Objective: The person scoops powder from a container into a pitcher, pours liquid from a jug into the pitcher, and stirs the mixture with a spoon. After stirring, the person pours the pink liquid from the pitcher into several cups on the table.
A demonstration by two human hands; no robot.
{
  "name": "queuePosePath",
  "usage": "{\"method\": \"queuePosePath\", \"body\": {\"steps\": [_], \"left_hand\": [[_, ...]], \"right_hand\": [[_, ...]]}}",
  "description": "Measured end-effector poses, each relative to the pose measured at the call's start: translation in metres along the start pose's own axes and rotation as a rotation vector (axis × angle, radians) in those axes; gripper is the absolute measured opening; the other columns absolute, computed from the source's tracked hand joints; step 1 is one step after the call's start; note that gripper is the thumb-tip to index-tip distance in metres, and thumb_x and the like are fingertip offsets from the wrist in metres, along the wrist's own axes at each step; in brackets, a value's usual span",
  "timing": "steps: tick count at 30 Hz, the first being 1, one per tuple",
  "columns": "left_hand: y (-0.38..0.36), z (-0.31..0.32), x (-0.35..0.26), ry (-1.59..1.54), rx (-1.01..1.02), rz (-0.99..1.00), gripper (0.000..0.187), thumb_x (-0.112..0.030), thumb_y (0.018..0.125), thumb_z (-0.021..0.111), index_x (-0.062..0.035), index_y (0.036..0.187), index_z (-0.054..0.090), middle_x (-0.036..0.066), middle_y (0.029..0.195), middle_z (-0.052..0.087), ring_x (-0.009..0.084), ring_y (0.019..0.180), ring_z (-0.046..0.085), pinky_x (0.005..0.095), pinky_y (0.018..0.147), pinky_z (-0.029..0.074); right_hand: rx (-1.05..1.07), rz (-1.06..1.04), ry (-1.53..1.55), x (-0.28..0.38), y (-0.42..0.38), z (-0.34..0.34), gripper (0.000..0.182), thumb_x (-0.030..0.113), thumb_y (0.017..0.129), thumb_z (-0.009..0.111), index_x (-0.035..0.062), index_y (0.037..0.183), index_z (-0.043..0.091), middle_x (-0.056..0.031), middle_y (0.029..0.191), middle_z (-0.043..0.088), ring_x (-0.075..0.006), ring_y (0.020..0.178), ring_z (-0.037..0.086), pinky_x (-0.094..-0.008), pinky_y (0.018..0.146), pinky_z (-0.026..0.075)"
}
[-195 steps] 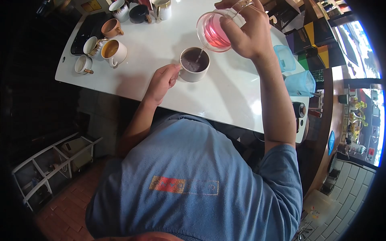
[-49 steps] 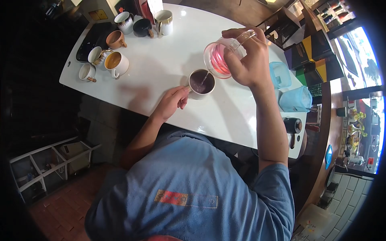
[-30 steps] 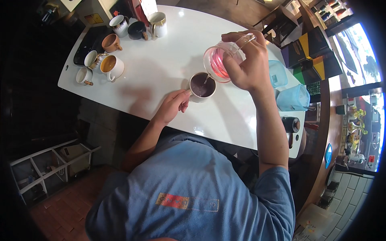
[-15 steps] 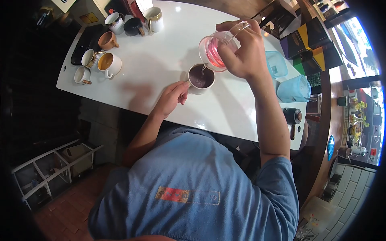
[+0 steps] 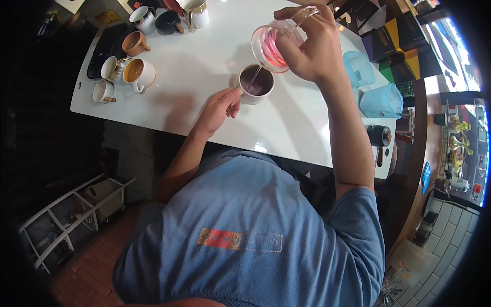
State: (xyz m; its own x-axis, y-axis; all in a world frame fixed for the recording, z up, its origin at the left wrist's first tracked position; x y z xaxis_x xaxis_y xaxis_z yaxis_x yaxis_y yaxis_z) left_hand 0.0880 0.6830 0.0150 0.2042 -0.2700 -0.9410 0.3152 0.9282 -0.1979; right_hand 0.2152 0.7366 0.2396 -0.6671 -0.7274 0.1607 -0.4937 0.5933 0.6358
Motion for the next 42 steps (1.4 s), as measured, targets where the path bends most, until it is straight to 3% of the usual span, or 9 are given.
{"method": "queuePosePath", "body": {"steps": [42], "left_hand": [[0.019, -0.050, 0.011, -0.039, -0.076, -0.044, 0.035, -0.033, 0.096, 0.042, -0.0063, 0.075, 0.053, 0.001, 0.066, 0.051, 0.0087, 0.061, 0.046, 0.0231, 0.061, 0.037]], "right_hand": [[-0.013, -0.045, -0.048, 0.000, 0.027, 0.045, 0.027, 0.018, 0.068, 0.057, 0.0036, 0.088, 0.068, -0.0101, 0.097, 0.068, -0.0291, 0.094, 0.057, -0.0379, 0.090, 0.040]]}}
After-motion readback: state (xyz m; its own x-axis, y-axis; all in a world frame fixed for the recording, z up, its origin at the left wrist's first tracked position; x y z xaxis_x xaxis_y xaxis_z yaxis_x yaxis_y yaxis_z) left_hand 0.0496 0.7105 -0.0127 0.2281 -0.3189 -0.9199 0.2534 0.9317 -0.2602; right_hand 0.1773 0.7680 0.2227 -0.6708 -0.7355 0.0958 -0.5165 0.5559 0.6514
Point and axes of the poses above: each hand's wrist, its own y-axis towards the middle knuckle, its own z-axis out of the palm, x = y × z, the point moved 8 cm from there along y, towards the middle knuckle
